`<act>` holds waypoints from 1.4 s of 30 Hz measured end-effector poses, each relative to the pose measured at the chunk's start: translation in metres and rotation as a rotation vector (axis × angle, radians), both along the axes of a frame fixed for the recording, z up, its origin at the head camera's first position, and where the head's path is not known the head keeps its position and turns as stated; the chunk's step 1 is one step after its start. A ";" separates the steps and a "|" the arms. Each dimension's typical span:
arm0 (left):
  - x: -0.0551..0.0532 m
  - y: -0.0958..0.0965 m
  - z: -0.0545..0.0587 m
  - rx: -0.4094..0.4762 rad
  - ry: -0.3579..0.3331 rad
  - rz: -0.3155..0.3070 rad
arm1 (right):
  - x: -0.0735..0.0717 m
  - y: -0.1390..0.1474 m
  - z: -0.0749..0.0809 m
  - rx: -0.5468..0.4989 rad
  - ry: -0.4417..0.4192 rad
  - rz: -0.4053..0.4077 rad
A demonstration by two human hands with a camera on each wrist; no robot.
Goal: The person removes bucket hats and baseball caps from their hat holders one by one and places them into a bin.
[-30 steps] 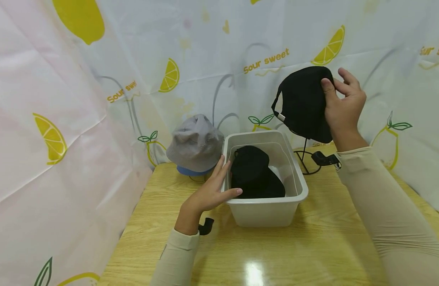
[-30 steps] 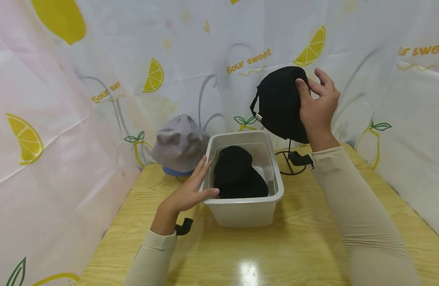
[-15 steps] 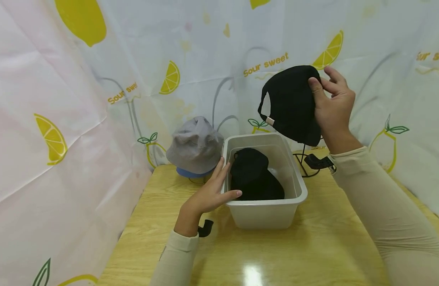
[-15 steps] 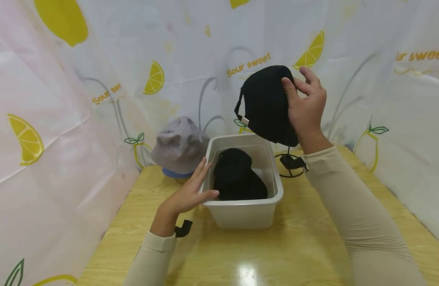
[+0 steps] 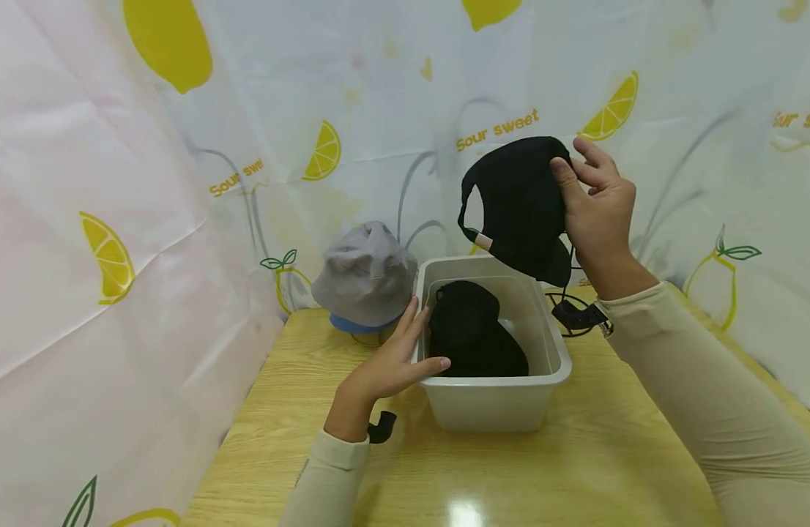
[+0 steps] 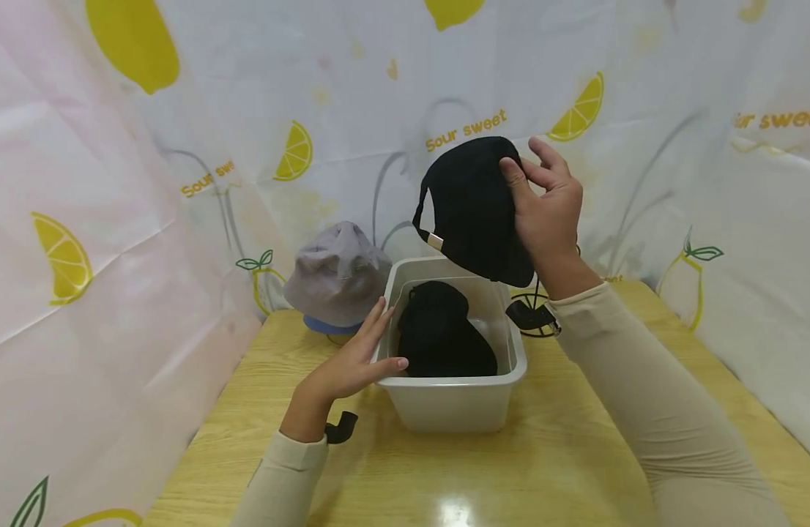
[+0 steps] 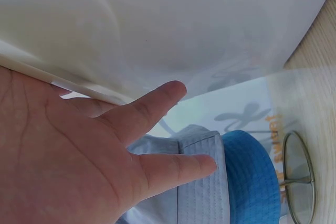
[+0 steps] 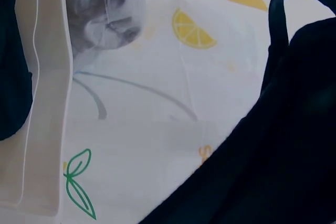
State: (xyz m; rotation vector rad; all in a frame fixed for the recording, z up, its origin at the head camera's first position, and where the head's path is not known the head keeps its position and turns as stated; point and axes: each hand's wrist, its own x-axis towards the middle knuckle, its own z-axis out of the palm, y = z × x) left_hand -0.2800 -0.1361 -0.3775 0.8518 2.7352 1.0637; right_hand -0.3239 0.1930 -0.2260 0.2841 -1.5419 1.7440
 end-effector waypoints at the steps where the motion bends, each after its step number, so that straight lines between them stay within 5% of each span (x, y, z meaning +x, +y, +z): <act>1: 0.000 0.000 0.000 -0.001 0.001 0.000 | 0.000 -0.002 -0.001 0.001 -0.007 0.009; 8: 0.000 0.001 0.000 -0.014 -0.007 0.002 | 0.002 -0.017 -0.004 0.066 -0.076 -0.020; 22: 0.000 0.001 -0.002 -0.016 -0.014 0.001 | 0.004 -0.043 -0.020 0.118 -0.159 0.045; 42: -0.001 0.000 0.001 -0.010 0.001 -0.005 | 0.005 -0.013 -0.044 0.443 -0.298 -0.032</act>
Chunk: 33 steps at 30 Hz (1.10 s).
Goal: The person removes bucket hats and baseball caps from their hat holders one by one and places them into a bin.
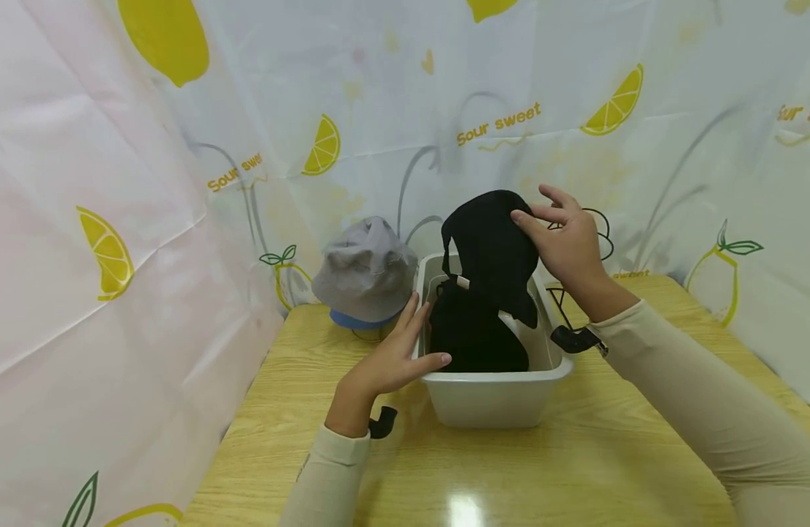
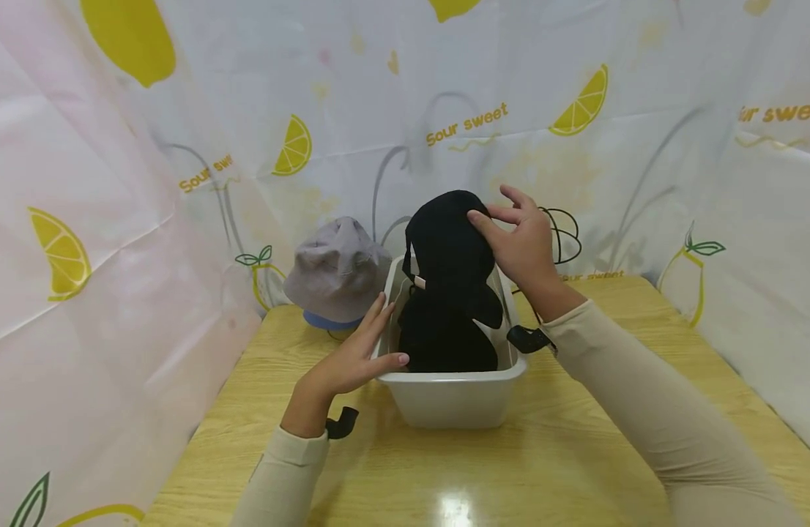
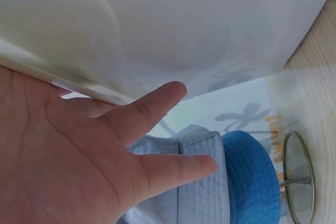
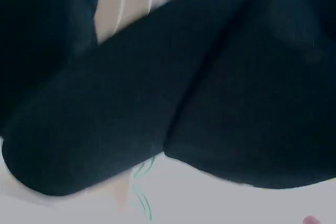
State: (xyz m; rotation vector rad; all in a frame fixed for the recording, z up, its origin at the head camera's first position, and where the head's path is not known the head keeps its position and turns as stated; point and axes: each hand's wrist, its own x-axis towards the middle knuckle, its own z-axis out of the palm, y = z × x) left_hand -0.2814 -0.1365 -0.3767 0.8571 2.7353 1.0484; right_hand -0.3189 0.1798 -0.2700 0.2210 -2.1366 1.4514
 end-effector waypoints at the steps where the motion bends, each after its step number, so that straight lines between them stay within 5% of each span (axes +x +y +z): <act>1: 0.000 0.000 0.000 0.001 0.000 0.000 | 0.000 0.002 -0.001 0.019 0.005 0.002; 14: -0.001 0.001 0.001 0.019 0.007 -0.009 | -0.007 0.009 -0.010 0.412 -0.031 -0.063; 22: -0.001 0.001 0.000 0.018 0.009 -0.007 | -0.014 0.007 -0.008 0.623 -0.205 -0.055; 33: -0.001 0.002 0.000 0.011 -0.007 -0.007 | -0.026 -0.004 -0.005 0.742 -0.324 -0.014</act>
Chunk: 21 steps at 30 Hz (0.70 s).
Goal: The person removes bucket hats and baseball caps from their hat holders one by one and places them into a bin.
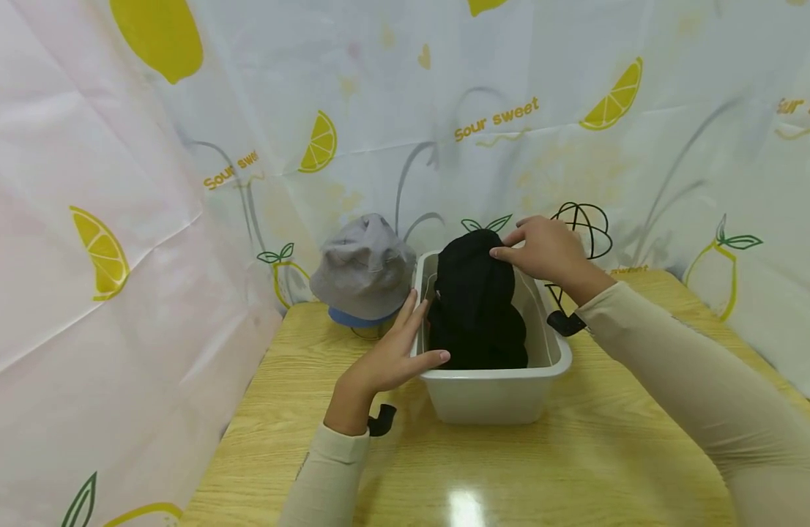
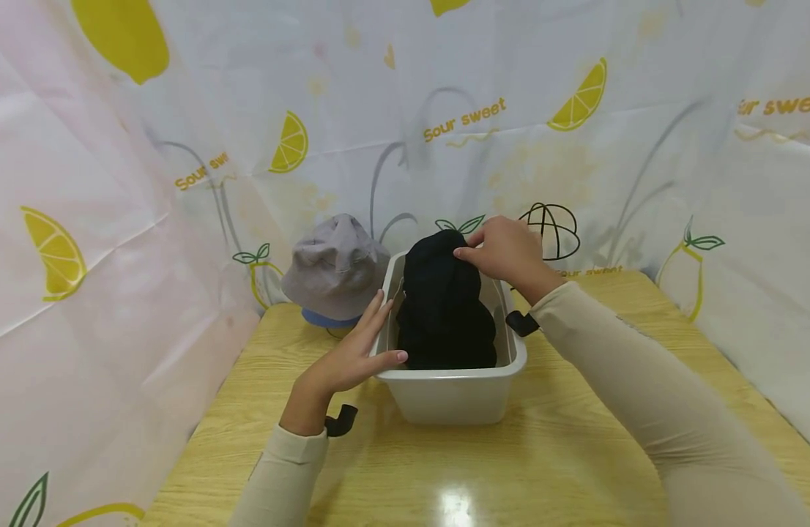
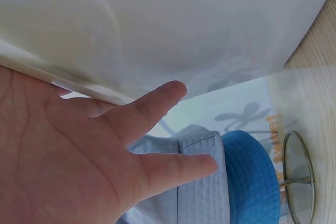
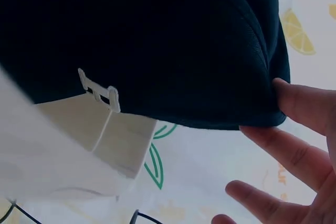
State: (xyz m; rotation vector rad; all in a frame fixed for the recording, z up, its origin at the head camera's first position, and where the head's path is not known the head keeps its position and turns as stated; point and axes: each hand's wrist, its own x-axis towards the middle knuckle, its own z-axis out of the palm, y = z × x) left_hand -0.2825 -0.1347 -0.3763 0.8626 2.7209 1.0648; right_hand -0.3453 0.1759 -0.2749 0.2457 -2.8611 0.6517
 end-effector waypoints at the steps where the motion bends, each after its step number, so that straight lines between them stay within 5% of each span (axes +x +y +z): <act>1: 0.000 0.000 0.000 -0.003 0.000 0.001 | -0.001 -0.001 -0.001 0.004 -0.001 0.002; 21: 0.000 0.000 0.001 -0.001 0.000 -0.001 | -0.025 -0.032 -0.022 0.007 0.014 0.145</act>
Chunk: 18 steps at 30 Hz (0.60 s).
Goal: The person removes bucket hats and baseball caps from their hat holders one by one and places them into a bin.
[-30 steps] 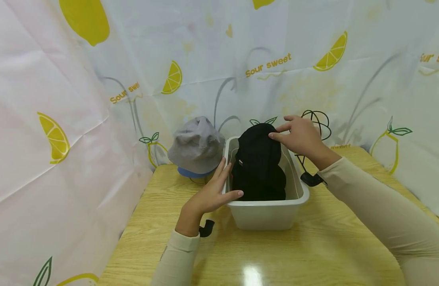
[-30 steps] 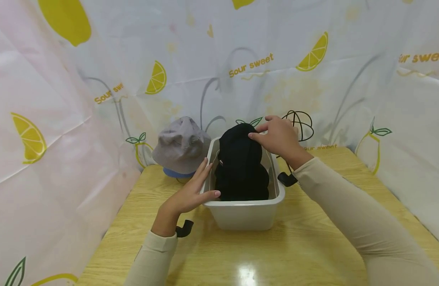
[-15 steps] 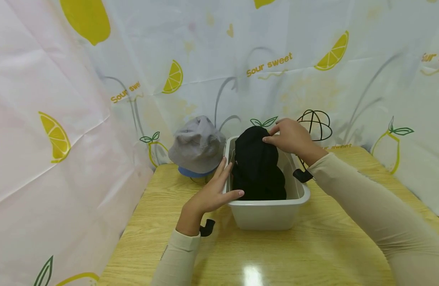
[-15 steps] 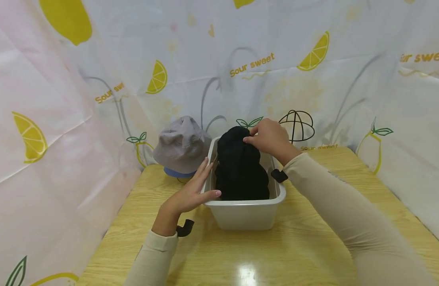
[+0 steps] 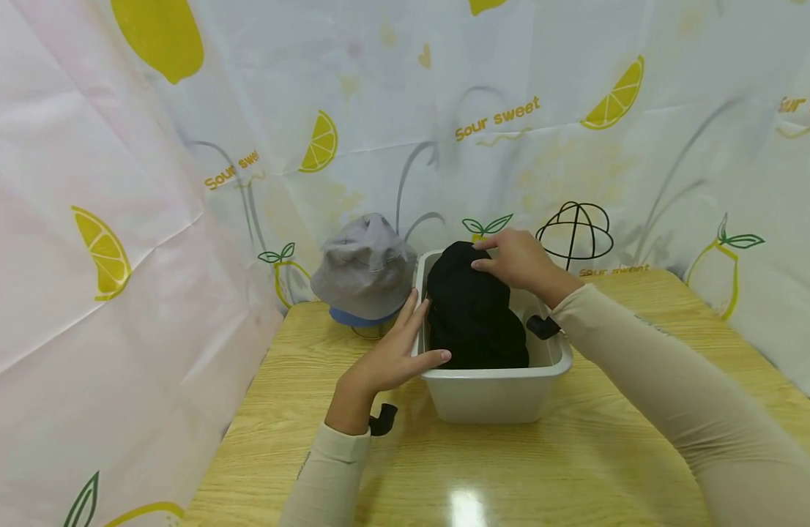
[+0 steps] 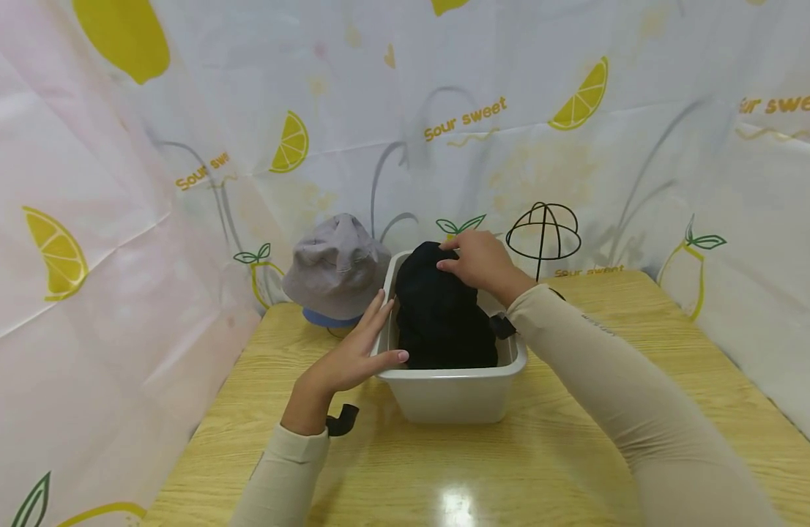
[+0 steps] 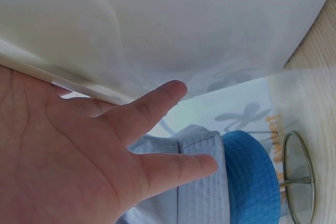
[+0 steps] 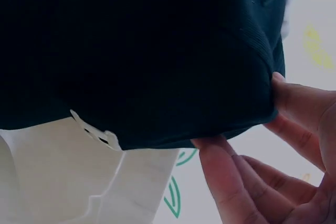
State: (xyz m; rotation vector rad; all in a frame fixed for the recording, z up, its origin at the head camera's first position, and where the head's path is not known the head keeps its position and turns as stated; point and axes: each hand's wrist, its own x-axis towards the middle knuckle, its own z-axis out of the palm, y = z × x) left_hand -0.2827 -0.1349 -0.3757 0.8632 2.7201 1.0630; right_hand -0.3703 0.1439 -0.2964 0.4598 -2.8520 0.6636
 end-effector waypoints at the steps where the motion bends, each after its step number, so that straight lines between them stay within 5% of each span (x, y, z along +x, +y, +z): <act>1: 0.000 0.000 0.000 -0.001 0.000 0.001 | 0.000 -0.001 -0.001 -0.005 -0.003 0.006; 11: 0.000 -0.001 0.000 -0.001 -0.027 0.004 | -0.006 -0.009 -0.011 0.026 -0.028 0.108; 18: 0.000 0.000 0.001 -0.008 -0.026 0.003 | -0.005 -0.016 -0.013 0.198 -0.084 0.156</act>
